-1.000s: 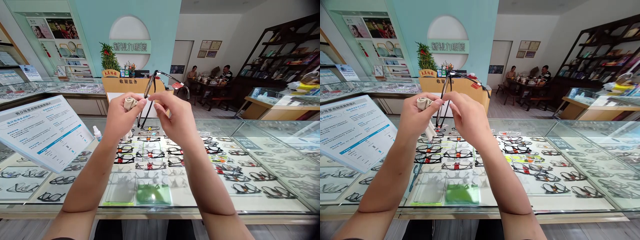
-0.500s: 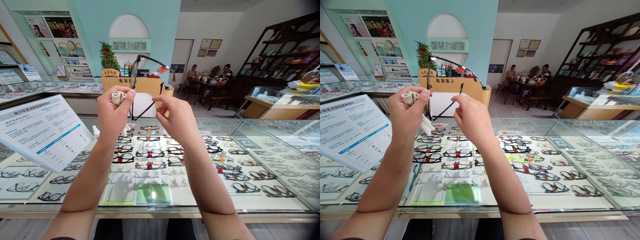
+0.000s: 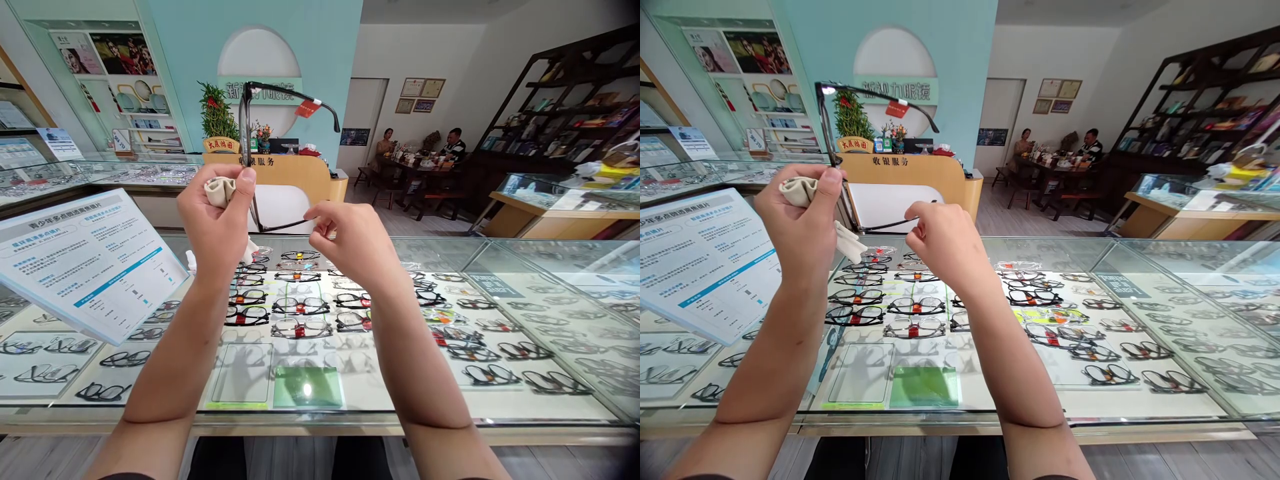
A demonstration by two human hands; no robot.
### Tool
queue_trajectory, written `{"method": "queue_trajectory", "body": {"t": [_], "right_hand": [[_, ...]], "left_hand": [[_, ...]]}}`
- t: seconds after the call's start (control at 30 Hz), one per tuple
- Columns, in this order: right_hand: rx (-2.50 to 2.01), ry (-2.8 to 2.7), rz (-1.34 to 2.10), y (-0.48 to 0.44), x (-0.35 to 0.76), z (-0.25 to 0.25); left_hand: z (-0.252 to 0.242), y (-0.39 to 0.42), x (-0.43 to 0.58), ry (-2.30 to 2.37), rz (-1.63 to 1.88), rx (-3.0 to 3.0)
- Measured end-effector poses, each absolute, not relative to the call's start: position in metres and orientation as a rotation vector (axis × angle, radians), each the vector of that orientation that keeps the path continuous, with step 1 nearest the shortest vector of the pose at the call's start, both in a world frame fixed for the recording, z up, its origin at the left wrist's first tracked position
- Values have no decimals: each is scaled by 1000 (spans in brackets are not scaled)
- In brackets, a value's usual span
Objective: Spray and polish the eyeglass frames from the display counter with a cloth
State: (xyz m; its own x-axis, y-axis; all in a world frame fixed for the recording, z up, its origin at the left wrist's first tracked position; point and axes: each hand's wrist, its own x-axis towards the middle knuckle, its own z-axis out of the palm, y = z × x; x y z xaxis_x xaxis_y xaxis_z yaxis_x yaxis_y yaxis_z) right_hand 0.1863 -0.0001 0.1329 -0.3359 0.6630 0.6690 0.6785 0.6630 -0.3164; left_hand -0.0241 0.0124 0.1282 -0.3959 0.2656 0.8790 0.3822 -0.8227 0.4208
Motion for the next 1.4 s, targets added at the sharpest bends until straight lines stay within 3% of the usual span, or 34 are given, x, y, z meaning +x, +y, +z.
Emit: {"method": "queue_trajectory", "body": {"t": [0.43,0.73,0.9,1.2,1.4], "right_hand": [[-705,-1896,81,-16,188,134],[-599,-1937,735,-18,166,107],[-670,-1908,761,-12,162,69],[-863,-1741,662,29,175,17],[-926,-1741,532,38,186,6]], "left_hand": [[121,-7,-13,-908,-2098,-1978],[101,-27,-3,-1230,-2398,-2172],[81,-27,-9,-1738,-2524,-2344],[45,7,-68,-2598,-2089,-2232],[-15,38,-98,-2747,-1751,-1983]]}}
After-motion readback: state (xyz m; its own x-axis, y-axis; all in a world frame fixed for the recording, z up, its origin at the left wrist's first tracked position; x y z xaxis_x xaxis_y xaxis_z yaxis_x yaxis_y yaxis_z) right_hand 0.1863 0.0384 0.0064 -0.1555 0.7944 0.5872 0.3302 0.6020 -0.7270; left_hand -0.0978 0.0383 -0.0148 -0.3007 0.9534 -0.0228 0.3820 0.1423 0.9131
